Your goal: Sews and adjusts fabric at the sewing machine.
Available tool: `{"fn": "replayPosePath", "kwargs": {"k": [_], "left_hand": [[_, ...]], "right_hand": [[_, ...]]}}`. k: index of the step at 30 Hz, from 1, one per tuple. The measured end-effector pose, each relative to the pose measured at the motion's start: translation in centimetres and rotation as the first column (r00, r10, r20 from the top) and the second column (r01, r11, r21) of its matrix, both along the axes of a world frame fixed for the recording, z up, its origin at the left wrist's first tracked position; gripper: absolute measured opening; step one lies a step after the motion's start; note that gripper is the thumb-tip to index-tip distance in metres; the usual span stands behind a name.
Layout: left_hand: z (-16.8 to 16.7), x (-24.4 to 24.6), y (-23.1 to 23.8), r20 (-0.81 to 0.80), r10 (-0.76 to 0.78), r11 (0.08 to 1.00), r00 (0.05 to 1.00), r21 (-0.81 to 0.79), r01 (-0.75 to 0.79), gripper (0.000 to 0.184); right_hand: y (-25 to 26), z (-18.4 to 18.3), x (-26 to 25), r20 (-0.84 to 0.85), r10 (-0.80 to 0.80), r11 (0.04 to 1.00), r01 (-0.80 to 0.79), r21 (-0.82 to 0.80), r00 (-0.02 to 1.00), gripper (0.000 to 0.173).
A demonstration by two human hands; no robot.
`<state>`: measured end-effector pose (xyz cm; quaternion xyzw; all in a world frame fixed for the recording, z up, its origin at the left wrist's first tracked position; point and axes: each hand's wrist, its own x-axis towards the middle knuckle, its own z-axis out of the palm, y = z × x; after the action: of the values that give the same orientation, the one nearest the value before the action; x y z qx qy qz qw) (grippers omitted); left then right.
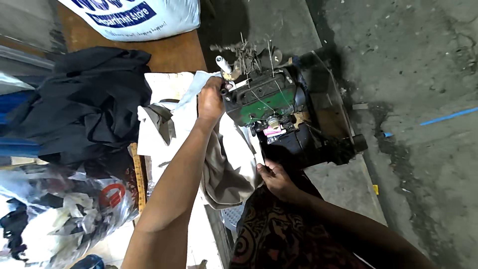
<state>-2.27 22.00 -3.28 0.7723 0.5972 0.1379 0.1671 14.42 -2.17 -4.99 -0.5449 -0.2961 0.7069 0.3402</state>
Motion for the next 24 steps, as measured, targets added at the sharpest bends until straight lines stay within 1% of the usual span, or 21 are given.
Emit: {"fn": "replayPosePath", "kwargs": {"k": [2,4,6,10,13,15,17,21,24], "left_hand": [[-0.1,-0.2,0.3,-0.01,-0.012,1.0,1.0,-0.009,0.012,0.024],[-0.3,-0.3,0.7,0.002,-0.006,1.0,1.0,-0.009,0.006,0.025],[-0.1,-0.2,0.8,-0.004,0.022,0.999,1.0,-0.029,-0.022,0.025],[0.3,-0.2,1.9,-0.041,0.049,0.997,0.998,-0.065,-0.052,0.024],[0.5,-0.2,2.3,-0.064,0.061,0.993,0.996,-0.102,-0.067,0.023],[0.5,-0.3,2.3,-0.068,0.077,0.989,0.995,-0.123,-0.085,0.024],[0.6,-0.4,2.7,-0.067,0.08,0.991,0.995,-0.104,-0.087,0.024],[0.3,-0.8,3.1,-0.105,0.077,0.991,0.991,-0.103,-0.088,0.027],[0.1,-1.0,3.5,-0.114,0.081,0.991,0.99,-0.097,-0.092,0.026]], "right_hand": [[-0.6,-0.5,-0.4,0.099,-0.023,0.997,0.015,0.08,0.995,0.025],[-0.9,-0.8,-0.6,0.094,-0.077,0.99,0.065,0.126,0.993,0.021],[-1.4,-1.1,-0.6,0.082,-0.108,0.983,0.094,0.161,0.991,0.02],[-1.0,-1.1,-0.5,0.187,-0.126,0.971,0.083,0.223,0.974,0.022],[-1.2,-1.5,-0.7,0.219,-0.179,0.956,0.118,0.268,0.959,0.027],[-1.5,-1.7,-0.7,0.217,-0.184,0.953,0.121,0.276,0.959,0.029],[-1.1,-1.8,-0.6,0.225,-0.188,0.95,0.119,0.288,0.956,0.03],[-1.1,-1.9,-0.9,0.271,-0.206,0.937,0.109,0.333,0.94,0.028],[-1.1,-2.0,-0.7,0.278,-0.192,0.94,0.094,0.329,0.941,0.028]]}}
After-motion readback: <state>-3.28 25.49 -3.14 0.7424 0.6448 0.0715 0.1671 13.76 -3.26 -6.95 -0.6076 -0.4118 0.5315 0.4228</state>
